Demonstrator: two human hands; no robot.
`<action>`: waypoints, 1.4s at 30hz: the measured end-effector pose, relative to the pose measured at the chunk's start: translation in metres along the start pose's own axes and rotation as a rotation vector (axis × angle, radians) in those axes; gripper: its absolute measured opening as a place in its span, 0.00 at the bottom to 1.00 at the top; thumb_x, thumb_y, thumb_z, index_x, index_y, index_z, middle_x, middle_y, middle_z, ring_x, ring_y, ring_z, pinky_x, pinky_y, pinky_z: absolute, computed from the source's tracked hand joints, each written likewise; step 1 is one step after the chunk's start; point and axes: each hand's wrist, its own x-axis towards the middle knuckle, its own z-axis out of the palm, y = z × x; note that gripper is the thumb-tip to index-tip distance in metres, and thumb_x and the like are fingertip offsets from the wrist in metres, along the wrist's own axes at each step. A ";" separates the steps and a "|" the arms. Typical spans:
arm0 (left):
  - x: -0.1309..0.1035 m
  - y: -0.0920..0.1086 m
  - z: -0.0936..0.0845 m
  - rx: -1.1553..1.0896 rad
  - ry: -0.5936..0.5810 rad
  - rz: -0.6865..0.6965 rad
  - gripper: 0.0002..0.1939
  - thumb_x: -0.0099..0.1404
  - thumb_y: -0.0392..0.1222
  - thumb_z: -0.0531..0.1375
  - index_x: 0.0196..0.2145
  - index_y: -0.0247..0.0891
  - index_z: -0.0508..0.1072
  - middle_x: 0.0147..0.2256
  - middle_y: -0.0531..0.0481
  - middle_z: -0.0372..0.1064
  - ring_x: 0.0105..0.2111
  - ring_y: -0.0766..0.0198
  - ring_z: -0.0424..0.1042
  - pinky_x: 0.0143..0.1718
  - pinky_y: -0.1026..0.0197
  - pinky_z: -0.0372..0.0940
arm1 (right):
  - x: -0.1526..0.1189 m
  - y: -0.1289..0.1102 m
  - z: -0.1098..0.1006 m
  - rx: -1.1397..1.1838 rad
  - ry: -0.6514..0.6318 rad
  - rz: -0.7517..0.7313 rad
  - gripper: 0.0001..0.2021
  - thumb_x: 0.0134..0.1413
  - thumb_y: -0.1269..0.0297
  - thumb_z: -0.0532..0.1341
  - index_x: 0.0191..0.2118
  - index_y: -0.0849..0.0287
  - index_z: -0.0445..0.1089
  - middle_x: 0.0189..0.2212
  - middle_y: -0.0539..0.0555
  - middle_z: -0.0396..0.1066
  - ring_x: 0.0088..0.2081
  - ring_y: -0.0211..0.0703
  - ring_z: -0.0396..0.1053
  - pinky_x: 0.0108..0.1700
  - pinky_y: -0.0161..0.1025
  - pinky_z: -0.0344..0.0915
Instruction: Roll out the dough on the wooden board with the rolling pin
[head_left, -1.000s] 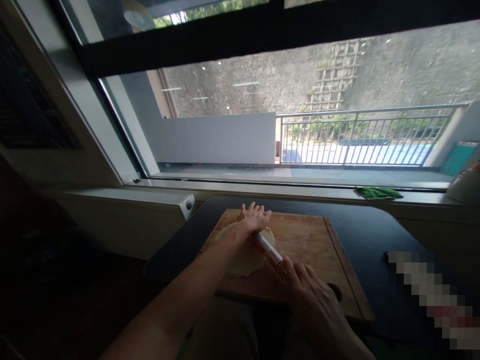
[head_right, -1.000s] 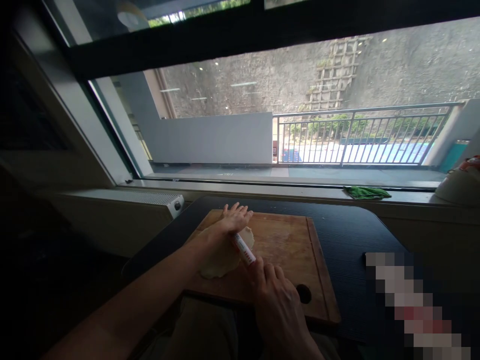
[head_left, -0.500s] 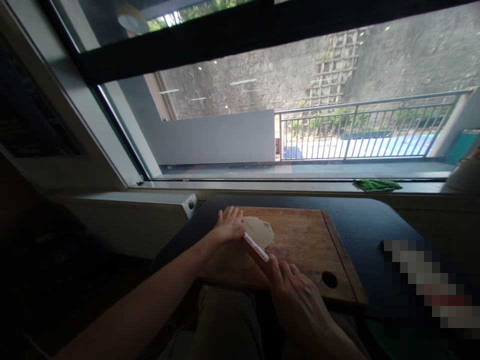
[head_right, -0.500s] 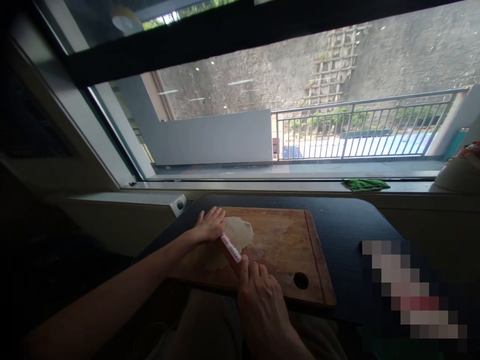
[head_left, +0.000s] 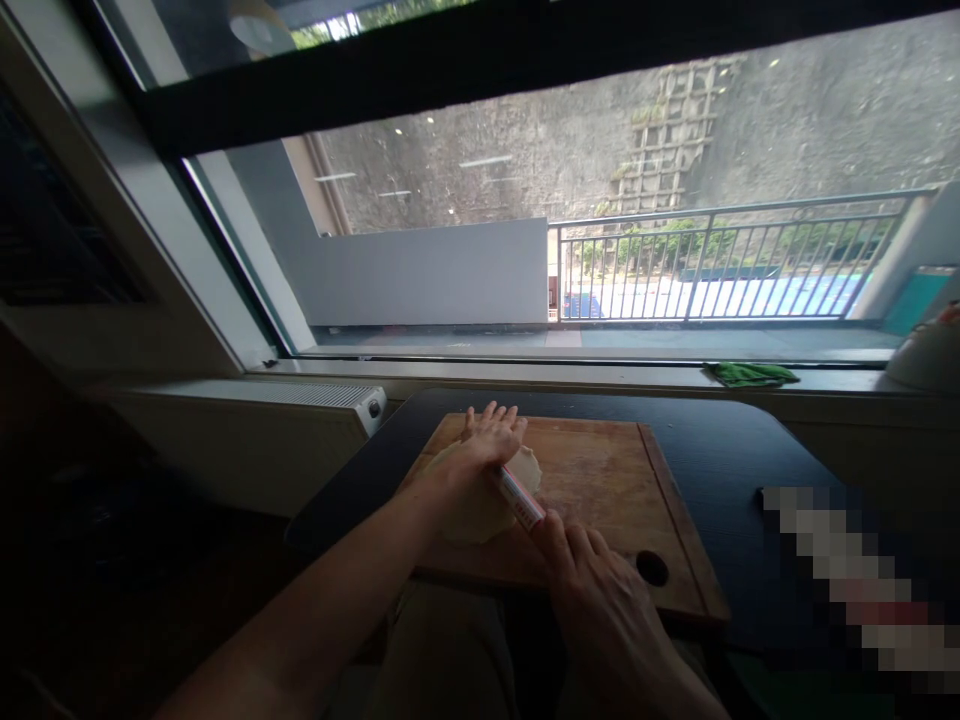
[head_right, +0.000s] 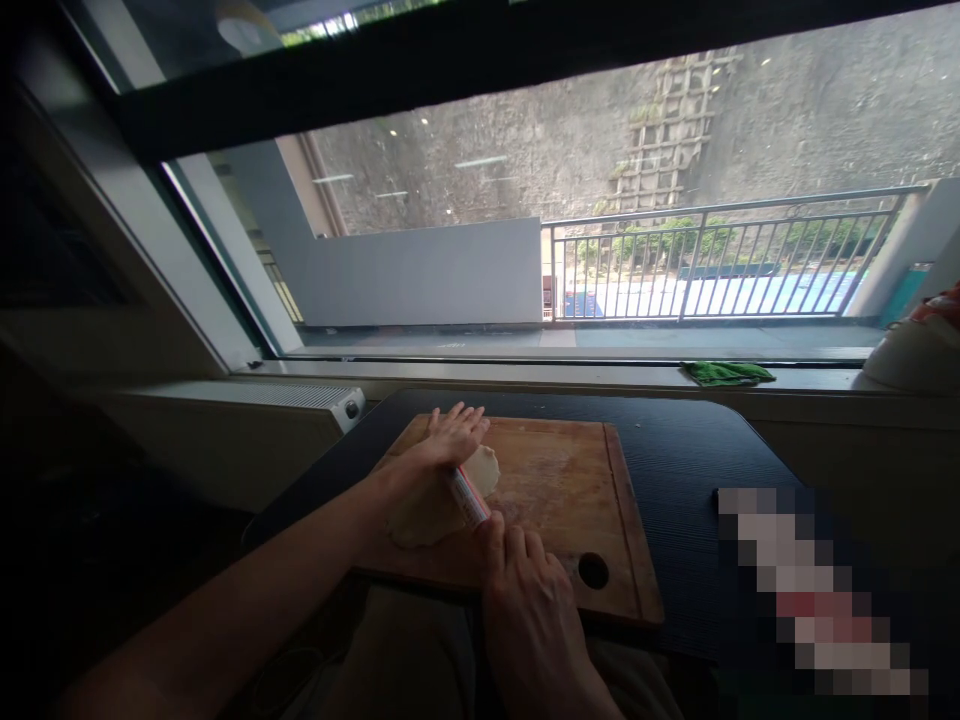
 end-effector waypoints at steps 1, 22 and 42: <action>-0.008 -0.008 0.000 0.003 -0.005 -0.005 0.29 0.67 0.53 0.34 0.62 0.43 0.49 0.63 0.49 0.43 0.63 0.52 0.36 0.58 0.36 0.32 | 0.000 -0.003 0.000 -0.002 -0.001 -0.004 0.24 0.55 0.77 0.50 0.58 0.65 0.53 0.38 0.58 0.67 0.37 0.45 0.65 0.36 0.41 0.66; 0.009 0.011 -0.002 0.019 -0.022 -0.021 0.31 0.66 0.57 0.35 0.62 0.42 0.49 0.62 0.45 0.45 0.63 0.51 0.35 0.57 0.36 0.31 | -0.004 0.011 0.003 -0.026 0.042 0.021 0.21 0.56 0.76 0.50 0.56 0.64 0.56 0.37 0.57 0.66 0.37 0.45 0.65 0.38 0.41 0.64; -0.041 -0.045 0.002 0.013 0.006 -0.069 0.35 0.64 0.61 0.32 0.63 0.42 0.44 0.64 0.48 0.38 0.63 0.52 0.32 0.59 0.39 0.30 | 0.002 -0.022 -0.001 -0.015 -0.004 -0.019 0.25 0.53 0.79 0.50 0.58 0.66 0.55 0.37 0.59 0.68 0.37 0.45 0.66 0.37 0.42 0.64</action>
